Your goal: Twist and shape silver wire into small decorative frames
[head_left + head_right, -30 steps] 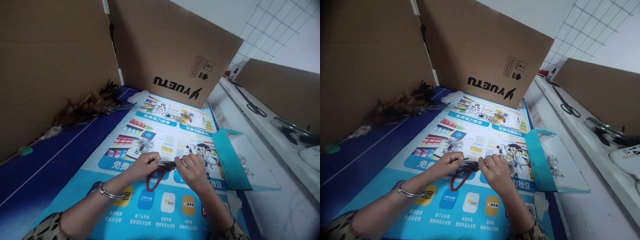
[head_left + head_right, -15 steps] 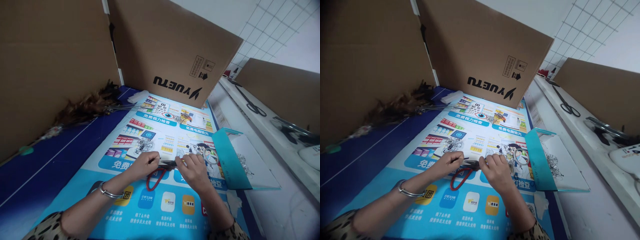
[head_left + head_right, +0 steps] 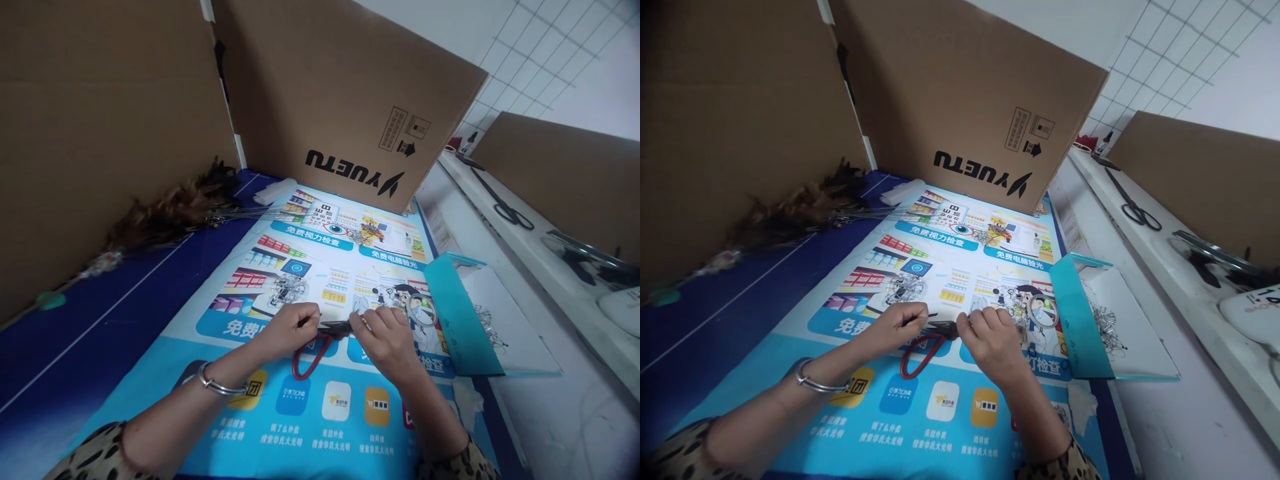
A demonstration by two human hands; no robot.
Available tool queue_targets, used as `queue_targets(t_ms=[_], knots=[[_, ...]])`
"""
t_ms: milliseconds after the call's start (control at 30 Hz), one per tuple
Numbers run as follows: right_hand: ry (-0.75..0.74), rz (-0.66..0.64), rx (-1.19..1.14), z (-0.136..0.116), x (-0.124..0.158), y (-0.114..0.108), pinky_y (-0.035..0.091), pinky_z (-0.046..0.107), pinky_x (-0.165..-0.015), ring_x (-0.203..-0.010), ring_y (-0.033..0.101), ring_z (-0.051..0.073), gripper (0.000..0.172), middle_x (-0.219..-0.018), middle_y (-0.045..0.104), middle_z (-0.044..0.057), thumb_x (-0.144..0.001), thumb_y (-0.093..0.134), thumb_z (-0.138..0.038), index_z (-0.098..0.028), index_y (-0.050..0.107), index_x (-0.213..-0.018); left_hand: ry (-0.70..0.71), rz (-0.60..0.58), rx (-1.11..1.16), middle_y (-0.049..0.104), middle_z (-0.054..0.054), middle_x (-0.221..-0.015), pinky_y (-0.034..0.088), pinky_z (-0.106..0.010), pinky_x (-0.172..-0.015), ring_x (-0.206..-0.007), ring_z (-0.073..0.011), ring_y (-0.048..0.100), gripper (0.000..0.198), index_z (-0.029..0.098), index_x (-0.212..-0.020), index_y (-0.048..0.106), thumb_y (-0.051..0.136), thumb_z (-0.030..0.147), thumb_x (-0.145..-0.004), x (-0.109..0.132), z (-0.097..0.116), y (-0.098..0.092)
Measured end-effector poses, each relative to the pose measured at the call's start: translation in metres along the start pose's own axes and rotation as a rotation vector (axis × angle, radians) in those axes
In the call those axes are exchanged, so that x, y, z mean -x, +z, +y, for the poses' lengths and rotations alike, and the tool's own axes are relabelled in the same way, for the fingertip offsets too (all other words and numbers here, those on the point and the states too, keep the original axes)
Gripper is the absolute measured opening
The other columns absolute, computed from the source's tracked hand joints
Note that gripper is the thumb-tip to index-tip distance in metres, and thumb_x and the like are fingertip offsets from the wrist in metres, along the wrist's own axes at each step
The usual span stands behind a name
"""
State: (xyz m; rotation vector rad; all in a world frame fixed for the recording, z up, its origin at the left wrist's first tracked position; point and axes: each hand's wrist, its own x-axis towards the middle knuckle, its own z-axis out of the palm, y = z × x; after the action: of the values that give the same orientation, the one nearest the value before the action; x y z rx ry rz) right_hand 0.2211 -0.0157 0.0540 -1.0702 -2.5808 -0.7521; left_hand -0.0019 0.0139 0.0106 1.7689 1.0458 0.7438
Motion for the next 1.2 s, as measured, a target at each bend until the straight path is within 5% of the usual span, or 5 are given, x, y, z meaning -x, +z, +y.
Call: queue_targets(t_ms=[1200], knots=[[-0.005, -0.053, 0.013, 0.0004, 0.0001, -0.0023, 0.029, 0.033, -0.070, -0.080, 0.047, 0.017, 0.018, -0.083, 0.057, 0.004, -0.088, 0.049, -0.019, -0.020, 0.055, -0.104, 0.041, 0.042, -0.186, 0.036, 0.005, -0.051, 0.022, -0.022, -0.049, -0.051, -0.0091, 0.034, 0.018, 0.018, -0.055, 0.030, 0.039, 0.013, -0.070, 0.0013, 0.0055, 0.0026]])
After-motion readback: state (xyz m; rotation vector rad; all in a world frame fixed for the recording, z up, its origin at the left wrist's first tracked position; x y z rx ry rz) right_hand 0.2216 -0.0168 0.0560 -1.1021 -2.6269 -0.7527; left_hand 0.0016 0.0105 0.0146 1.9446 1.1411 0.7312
